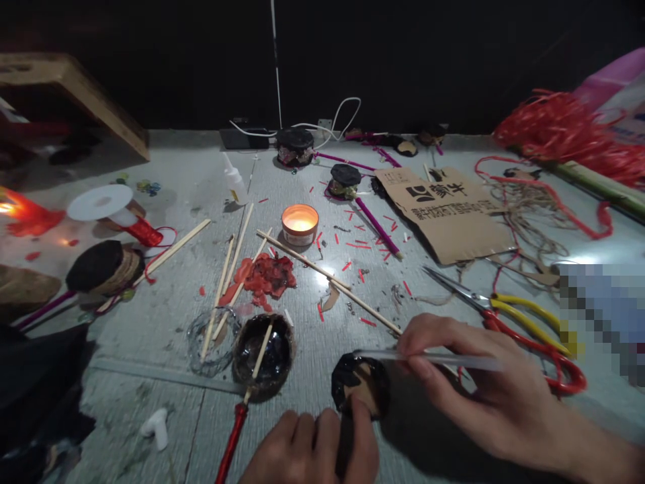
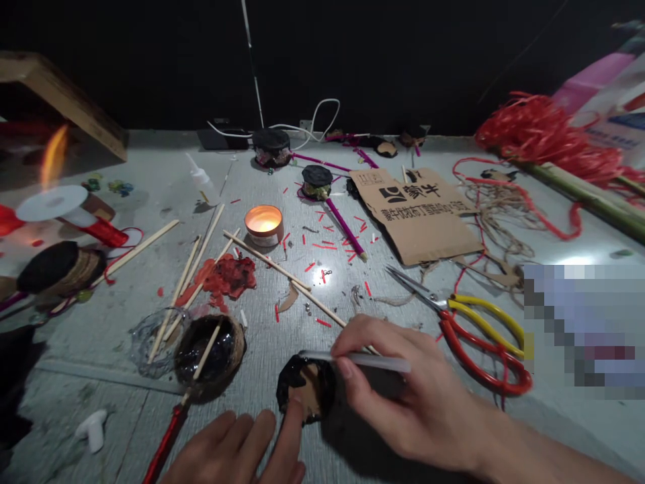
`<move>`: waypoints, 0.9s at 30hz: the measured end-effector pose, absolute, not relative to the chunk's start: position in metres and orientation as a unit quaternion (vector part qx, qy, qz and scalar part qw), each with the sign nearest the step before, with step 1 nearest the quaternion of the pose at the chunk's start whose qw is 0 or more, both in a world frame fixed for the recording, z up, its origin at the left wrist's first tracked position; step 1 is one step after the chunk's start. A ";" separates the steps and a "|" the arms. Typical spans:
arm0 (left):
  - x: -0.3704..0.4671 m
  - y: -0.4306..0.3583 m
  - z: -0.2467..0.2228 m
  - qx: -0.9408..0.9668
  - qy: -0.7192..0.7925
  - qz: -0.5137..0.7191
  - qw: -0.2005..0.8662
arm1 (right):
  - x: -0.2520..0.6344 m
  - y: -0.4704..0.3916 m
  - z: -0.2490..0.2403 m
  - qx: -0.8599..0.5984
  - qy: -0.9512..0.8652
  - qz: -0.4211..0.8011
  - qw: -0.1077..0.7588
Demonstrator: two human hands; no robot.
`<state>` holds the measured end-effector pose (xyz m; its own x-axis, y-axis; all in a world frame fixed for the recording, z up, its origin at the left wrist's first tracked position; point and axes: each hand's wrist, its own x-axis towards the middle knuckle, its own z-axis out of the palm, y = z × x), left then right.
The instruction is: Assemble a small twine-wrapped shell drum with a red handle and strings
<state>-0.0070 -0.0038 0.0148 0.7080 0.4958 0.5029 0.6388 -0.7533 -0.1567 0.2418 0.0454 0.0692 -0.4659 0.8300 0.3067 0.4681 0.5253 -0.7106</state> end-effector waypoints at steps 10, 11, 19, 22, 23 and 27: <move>-0.008 -0.007 0.007 -0.915 -0.301 -0.212 0.166 | 0.238 0.044 0.066 -0.388 -0.832 0.249 0.308; -0.008 -0.007 0.007 -0.915 -0.301 -0.214 0.163 | 0.239 0.045 0.067 -0.390 -0.833 0.235 0.315; -0.008 -0.008 0.008 -0.918 -0.301 -0.203 0.160 | 0.240 0.051 0.079 -0.360 -0.852 0.279 0.260; -0.009 -0.009 0.008 -0.918 -0.304 -0.195 0.161 | 0.240 0.062 0.090 -0.374 -0.864 0.188 0.280; -0.009 -0.009 0.008 -0.918 -0.305 -0.195 0.162 | 0.239 0.069 0.096 -0.382 -0.864 0.147 0.294; -0.009 -0.011 0.009 -0.919 -0.306 -0.192 0.158 | 0.226 0.120 0.116 -0.386 -0.853 0.061 0.346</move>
<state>-0.0088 -0.0108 0.0088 0.7388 0.5017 0.4500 0.6234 -0.7625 -0.1733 0.2256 0.1202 0.1162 -0.4629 0.7005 0.5432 0.6159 0.6949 -0.3712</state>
